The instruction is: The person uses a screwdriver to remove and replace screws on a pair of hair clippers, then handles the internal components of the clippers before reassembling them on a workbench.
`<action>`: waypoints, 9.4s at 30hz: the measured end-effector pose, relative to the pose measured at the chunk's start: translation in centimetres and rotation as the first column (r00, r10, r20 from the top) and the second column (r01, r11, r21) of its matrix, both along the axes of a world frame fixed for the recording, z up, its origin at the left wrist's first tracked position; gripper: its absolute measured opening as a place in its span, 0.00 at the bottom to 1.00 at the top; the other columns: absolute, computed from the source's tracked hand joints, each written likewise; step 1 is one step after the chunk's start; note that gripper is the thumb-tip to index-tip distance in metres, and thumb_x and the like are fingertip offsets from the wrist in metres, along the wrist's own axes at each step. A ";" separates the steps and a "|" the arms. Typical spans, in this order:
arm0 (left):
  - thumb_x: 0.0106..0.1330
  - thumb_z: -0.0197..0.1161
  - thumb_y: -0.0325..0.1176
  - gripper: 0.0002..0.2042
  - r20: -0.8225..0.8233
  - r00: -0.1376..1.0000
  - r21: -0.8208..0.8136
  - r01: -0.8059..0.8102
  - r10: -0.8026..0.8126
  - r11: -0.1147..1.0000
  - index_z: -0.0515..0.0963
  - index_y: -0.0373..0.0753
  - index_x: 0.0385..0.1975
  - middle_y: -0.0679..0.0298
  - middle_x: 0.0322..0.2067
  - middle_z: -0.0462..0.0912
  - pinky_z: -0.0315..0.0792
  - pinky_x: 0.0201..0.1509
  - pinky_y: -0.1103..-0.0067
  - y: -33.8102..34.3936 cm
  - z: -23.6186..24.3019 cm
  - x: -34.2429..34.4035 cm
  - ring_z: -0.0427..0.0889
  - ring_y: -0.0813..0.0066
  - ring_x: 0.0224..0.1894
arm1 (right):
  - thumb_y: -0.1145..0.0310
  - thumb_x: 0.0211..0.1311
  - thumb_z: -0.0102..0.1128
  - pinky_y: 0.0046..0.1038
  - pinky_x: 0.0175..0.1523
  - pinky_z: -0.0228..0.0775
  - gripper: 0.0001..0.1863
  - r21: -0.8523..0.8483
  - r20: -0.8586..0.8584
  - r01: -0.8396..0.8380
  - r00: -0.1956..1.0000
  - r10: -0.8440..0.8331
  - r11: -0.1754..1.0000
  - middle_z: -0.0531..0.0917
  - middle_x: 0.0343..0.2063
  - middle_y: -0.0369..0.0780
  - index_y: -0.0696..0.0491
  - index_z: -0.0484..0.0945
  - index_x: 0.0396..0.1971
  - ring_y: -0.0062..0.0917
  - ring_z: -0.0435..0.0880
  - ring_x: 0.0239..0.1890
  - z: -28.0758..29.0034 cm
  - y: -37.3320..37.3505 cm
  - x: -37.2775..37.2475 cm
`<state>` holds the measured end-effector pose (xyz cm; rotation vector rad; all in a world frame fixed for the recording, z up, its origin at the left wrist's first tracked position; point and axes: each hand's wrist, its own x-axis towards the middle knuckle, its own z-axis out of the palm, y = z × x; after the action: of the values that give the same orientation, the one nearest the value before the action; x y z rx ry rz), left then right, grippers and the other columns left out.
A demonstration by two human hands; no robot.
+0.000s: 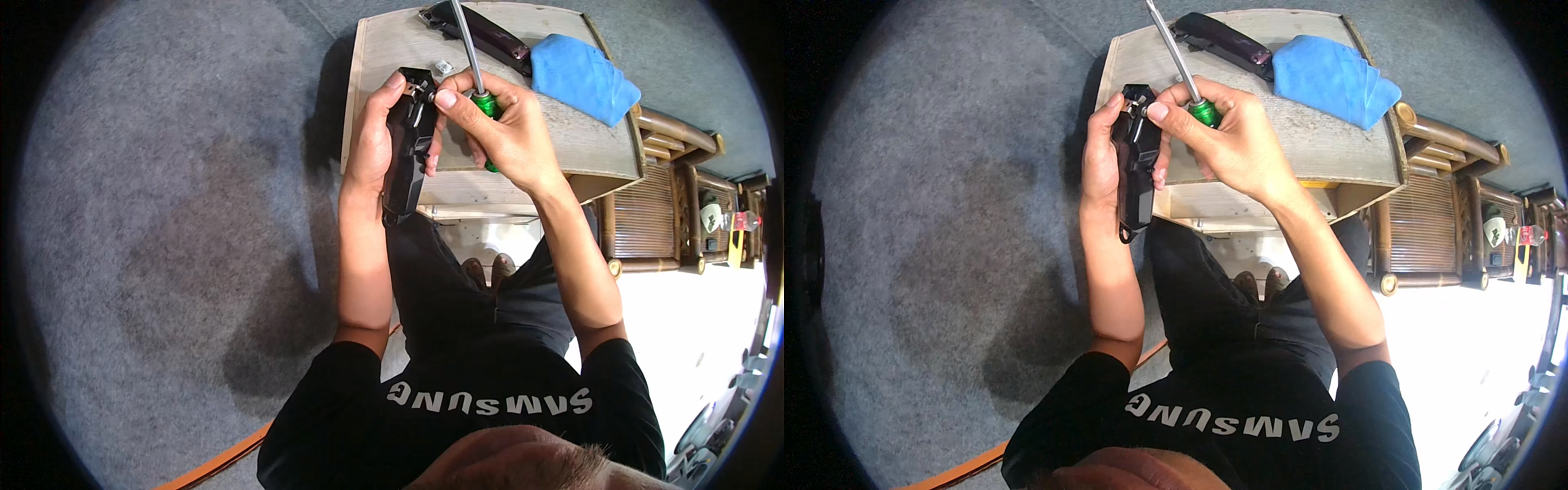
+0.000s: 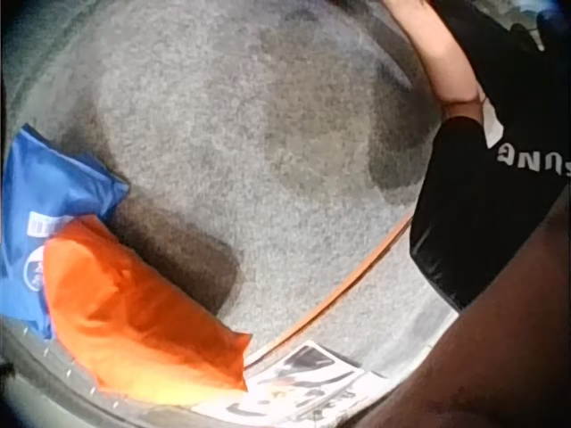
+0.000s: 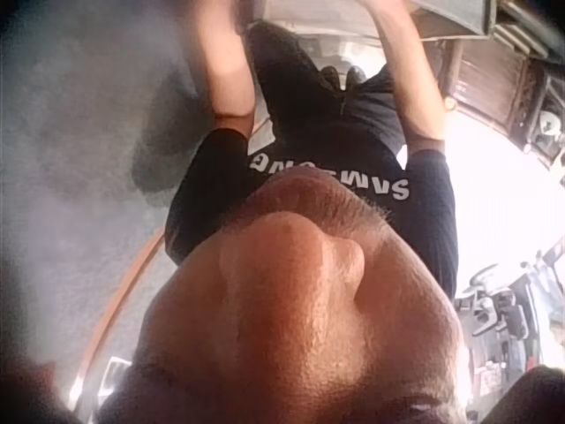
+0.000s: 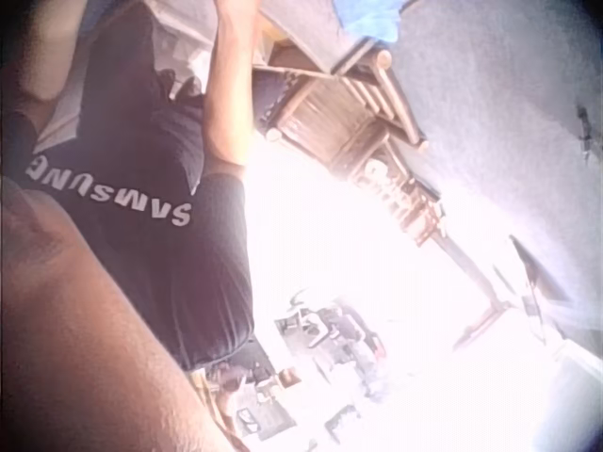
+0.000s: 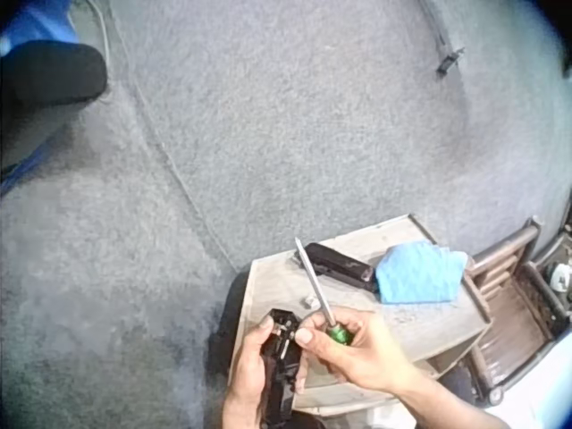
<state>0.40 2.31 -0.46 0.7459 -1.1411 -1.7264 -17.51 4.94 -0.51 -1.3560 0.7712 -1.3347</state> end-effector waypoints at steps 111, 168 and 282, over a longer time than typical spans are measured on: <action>0.72 0.65 0.40 0.14 -0.083 0.996 -0.057 0.010 -0.014 0.998 0.77 0.37 0.49 0.58 0.35 0.82 0.84 0.22 0.70 -1.3 -0.1 0.4 0.84 0.71 0.27 | 0.72 0.77 0.54 0.24 0.22 0.66 0.19 0.101 -0.002 0.023 1.000 -0.022 0.995 0.75 0.32 0.39 0.57 0.63 0.62 0.19 0.77 0.26 0.5 0.7 -5.3; 0.73 0.62 0.37 0.12 0.056 0.995 -0.148 -0.070 0.079 0.987 0.75 0.38 0.49 0.57 0.34 0.80 0.83 0.21 0.74 -0.4 0.9 -0.5 0.83 0.74 0.24 | 0.78 0.54 0.76 0.30 0.46 0.77 0.17 -0.423 -0.723 0.046 0.585 -0.368 0.905 0.81 0.38 0.40 0.59 0.80 0.43 0.29 0.84 0.39 5.8 3.8 -11.1; 0.80 0.58 0.44 0.12 -0.021 1.000 -0.123 -0.008 0.006 0.992 0.76 0.41 0.45 0.59 0.29 0.81 0.80 0.18 0.75 -0.6 0.2 0.0 0.83 0.76 0.22 | 0.57 0.70 0.72 0.24 0.47 0.72 0.20 -0.327 -0.557 0.334 0.688 -0.466 0.884 0.83 0.41 0.42 0.58 0.75 0.44 0.19 0.79 0.42 3.9 8.1 -11.3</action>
<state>0.39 1.67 -0.31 0.6548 -1.2175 -1.6382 -28.86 13.06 3.35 -1.9133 1.4957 -1.3151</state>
